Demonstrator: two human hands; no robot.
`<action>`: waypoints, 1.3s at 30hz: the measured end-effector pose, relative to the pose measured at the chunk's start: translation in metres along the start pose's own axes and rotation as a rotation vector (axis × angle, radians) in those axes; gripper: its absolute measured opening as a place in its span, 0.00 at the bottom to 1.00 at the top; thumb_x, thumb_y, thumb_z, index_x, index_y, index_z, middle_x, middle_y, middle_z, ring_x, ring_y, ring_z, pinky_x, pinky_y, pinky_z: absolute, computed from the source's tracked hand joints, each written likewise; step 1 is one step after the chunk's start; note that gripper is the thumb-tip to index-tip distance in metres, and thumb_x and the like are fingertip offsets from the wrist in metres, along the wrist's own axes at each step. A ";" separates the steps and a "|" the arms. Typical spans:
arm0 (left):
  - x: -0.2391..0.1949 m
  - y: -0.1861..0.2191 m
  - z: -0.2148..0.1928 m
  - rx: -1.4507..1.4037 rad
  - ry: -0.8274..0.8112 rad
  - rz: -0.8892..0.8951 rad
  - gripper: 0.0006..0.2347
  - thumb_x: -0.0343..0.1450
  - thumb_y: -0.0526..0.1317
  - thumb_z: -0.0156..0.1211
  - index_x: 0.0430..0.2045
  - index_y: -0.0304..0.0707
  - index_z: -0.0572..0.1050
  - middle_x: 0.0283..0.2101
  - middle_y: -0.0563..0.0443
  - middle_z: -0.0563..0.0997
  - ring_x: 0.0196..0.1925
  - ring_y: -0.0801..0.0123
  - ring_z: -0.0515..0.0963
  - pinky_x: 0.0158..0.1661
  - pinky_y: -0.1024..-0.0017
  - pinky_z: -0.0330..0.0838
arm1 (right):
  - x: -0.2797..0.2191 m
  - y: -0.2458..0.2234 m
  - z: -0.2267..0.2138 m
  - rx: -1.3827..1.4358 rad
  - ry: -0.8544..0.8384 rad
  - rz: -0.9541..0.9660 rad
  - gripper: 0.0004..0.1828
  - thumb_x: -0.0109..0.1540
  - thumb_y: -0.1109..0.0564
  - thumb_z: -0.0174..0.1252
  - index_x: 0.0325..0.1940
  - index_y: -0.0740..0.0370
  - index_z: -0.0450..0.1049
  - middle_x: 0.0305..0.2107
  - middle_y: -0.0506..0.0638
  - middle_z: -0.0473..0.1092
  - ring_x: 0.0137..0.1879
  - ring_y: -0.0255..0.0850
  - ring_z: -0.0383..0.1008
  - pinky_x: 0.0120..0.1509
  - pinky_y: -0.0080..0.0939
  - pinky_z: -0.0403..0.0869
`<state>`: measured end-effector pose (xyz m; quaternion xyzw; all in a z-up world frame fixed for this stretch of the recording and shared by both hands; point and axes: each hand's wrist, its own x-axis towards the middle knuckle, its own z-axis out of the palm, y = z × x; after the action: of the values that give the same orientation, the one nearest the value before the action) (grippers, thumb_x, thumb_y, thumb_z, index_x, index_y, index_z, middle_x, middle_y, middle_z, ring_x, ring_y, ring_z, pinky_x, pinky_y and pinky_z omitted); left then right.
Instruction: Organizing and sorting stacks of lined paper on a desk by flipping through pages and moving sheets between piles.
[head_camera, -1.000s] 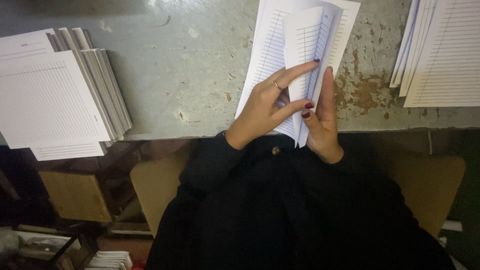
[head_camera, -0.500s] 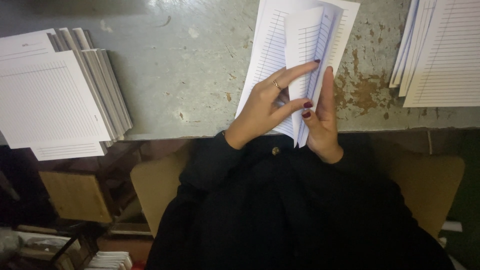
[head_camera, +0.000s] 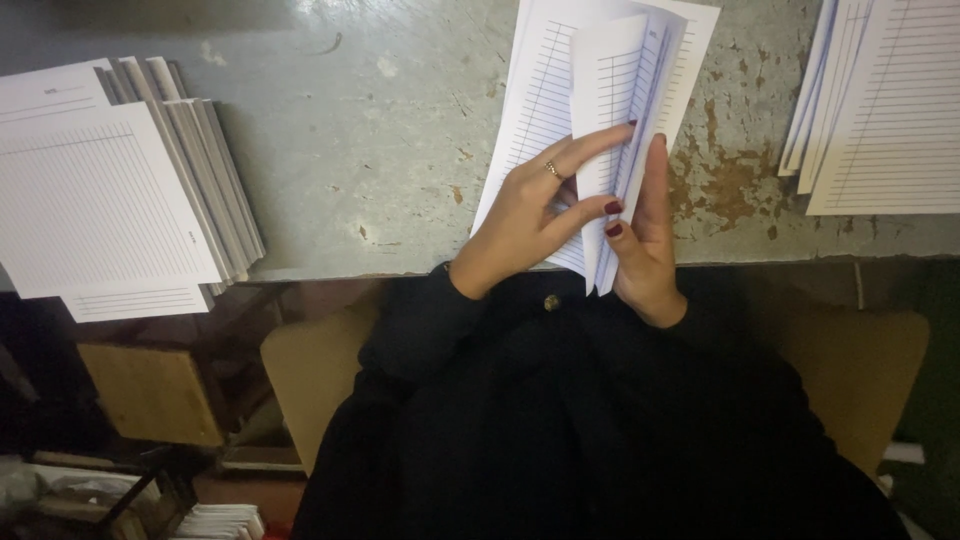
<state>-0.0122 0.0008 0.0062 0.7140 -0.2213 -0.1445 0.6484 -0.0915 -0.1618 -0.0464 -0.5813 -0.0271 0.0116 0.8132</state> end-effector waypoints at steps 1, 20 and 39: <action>-0.001 -0.001 0.000 0.000 0.000 0.000 0.23 0.78 0.45 0.61 0.69 0.53 0.64 0.65 0.46 0.75 0.58 0.57 0.82 0.54 0.61 0.80 | -0.001 0.000 0.000 0.000 0.000 0.000 0.43 0.72 0.53 0.47 0.82 0.48 0.27 0.79 0.60 0.24 0.84 0.63 0.28 0.84 0.72 0.46; 0.000 -0.008 0.007 0.039 0.052 0.078 0.20 0.76 0.43 0.61 0.63 0.43 0.69 0.61 0.50 0.77 0.64 0.55 0.77 0.62 0.59 0.73 | -0.001 0.004 -0.004 0.041 -0.013 -0.005 0.43 0.72 0.54 0.46 0.81 0.50 0.25 0.79 0.63 0.27 0.84 0.64 0.30 0.83 0.71 0.47; -0.004 0.000 0.003 0.055 0.041 0.028 0.21 0.78 0.40 0.51 0.68 0.40 0.62 0.66 0.43 0.72 0.67 0.48 0.73 0.64 0.53 0.70 | 0.004 -0.009 0.010 0.071 -0.015 0.000 0.42 0.72 0.55 0.44 0.82 0.47 0.27 0.79 0.62 0.28 0.84 0.64 0.30 0.84 0.71 0.45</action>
<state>-0.0174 0.0000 0.0053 0.7310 -0.2218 -0.1149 0.6350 -0.0884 -0.1549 -0.0347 -0.5518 -0.0326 0.0169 0.8332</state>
